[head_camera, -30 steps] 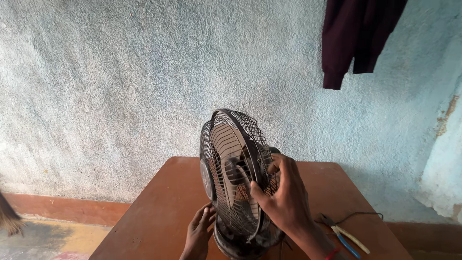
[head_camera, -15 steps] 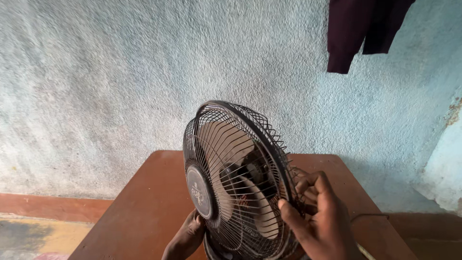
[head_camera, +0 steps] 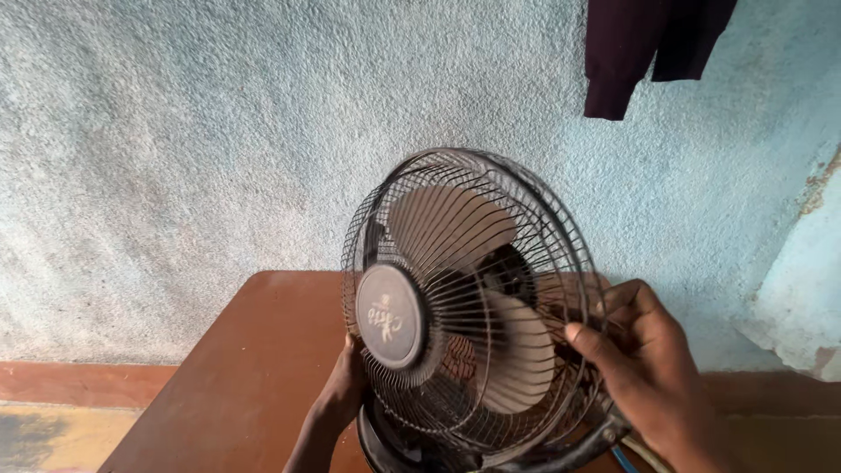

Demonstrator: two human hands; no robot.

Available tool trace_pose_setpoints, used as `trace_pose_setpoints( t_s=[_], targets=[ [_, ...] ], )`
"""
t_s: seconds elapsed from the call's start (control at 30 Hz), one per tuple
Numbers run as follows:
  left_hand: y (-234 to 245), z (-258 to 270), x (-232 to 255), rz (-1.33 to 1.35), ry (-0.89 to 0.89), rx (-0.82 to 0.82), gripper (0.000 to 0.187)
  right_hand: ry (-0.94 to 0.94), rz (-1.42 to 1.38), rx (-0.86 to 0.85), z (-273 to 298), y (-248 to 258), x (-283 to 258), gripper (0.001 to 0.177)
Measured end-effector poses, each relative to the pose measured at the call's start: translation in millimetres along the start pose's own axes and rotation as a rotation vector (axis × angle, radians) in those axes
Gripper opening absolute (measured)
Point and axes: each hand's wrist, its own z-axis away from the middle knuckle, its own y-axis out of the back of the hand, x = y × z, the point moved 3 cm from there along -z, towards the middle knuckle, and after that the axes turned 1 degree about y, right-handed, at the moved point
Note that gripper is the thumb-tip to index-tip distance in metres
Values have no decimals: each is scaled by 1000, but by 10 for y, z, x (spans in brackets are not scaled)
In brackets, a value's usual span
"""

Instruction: The person reassembles a table fan by attaching the front wire cage to the fan head. They use pliers to secure the cage and then rotate the fan head to check the assembly.

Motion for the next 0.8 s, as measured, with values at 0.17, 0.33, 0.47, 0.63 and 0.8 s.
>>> trace_pose_setpoints(
  t_s=[0.17, 0.33, 0.47, 0.63, 0.8],
  targets=[
    [-217, -27, 201, -229, -55, 71, 91, -111, -110, 125, -127, 262, 52, 26],
    [-309, 315, 735, -473, 49, 285, 90, -276, -113, 253, -131, 226, 184, 24],
    [-310, 750, 1255, -573, -74, 286, 95, -372, -174, 287, -37, -22, 427, 22],
    [78, 1023, 1668, -834, 204, 433, 106, -406, -237, 315, 173, -490, 710, 19],
    [497, 1044, 1922, -1018, 155, 415, 112, -733, -191, 337, 394, -927, 949, 22]
  ],
)
